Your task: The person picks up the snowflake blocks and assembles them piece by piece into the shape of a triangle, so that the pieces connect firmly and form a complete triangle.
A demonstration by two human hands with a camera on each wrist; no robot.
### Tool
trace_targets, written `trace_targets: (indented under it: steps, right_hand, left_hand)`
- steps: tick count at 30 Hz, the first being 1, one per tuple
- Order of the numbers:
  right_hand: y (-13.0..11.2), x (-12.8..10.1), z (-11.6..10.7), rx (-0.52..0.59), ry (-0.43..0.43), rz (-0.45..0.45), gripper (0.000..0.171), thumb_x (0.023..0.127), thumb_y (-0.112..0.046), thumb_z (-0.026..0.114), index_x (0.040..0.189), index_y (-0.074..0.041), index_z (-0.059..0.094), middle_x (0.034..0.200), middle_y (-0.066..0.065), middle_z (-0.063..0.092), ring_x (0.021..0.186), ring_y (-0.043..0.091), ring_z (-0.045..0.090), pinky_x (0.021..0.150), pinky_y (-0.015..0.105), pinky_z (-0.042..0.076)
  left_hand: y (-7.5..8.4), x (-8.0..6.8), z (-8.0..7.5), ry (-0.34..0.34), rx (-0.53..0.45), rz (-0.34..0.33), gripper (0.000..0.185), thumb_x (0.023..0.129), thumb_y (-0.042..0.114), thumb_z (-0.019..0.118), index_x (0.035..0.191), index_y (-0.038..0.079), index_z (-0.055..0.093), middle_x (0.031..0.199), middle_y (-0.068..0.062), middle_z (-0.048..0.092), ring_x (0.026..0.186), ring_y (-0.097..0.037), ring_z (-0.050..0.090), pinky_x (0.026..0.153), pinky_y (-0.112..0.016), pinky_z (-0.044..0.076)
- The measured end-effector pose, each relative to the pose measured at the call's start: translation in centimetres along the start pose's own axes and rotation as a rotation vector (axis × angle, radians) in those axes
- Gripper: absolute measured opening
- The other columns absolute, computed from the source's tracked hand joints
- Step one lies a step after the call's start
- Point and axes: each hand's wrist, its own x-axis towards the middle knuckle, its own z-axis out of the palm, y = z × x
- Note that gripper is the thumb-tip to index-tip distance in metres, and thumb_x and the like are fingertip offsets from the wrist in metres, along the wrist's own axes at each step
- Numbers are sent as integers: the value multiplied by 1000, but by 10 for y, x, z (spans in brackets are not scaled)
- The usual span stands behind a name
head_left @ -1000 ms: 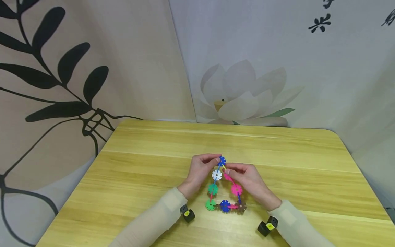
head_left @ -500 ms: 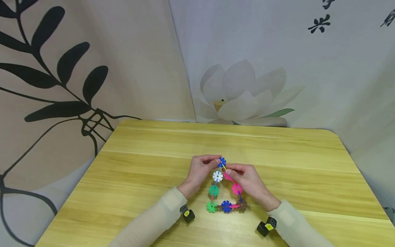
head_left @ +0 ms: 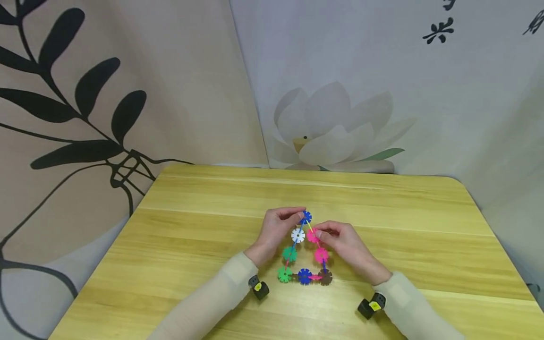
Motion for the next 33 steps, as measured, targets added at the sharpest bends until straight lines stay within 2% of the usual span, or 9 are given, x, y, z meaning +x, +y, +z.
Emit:
trace_targets:
  steps: [5,11,17,20,24,28,33]
  right_hand:
    - [-5,10,-7,-12,32,21,24,103,-11,63,120,3,71,105,10,75,91,20,70,81,31,60]
    - [-5,20,-17,-26,32,31,26,104,-10,61,124,5,69,107,14,75,92,21,72,81,32,61]
    - [-4,28,-22,-33,24,79,27,104,-6,60,126,7,68,108,16,72,90,19,71,81,32,61]
    - [-3,33,-23,-32,9,95,27,104,-4,59,126,8,68,106,17,70,88,18,71,80,30,61]
    - [-1,37,-25,13,-21,133,29,104,-1,56,129,11,64,115,21,70,96,21,71,85,31,60]
    - [3,42,-27,36,-22,166,30,104,0,55,130,11,63,122,23,68,105,25,70,91,33,59]
    - [8,47,-26,22,-25,181,29,103,2,55,129,12,63,122,24,68,105,26,70,90,34,59]
  left_hand:
    - [-2,1,-5,-38,8,-35,41,104,27,62,135,1,66,127,-16,70,103,-23,69,93,-38,58]
    - [-8,-10,-13,-124,-19,-140,54,106,36,54,142,-4,56,134,-18,64,120,-34,63,108,-46,49]
    - [-13,-21,-17,-240,-65,-182,69,108,47,45,150,-7,43,152,-24,49,142,-40,45,117,-49,38]
    - [-14,-25,-18,-254,-113,-205,75,108,51,42,154,-8,36,159,-25,40,147,-42,37,121,-50,31]
    - [-13,-28,-19,-267,-159,-228,81,107,56,41,156,-9,31,162,-25,34,151,-42,29,124,-48,25]
    - [-12,-28,-17,-278,-195,-217,86,106,58,41,157,-10,26,164,-25,30,153,-41,25,125,-47,21]
    - [-9,-29,-17,-285,-203,-208,87,107,56,40,158,-11,19,166,-27,23,155,-41,20,125,-48,18]
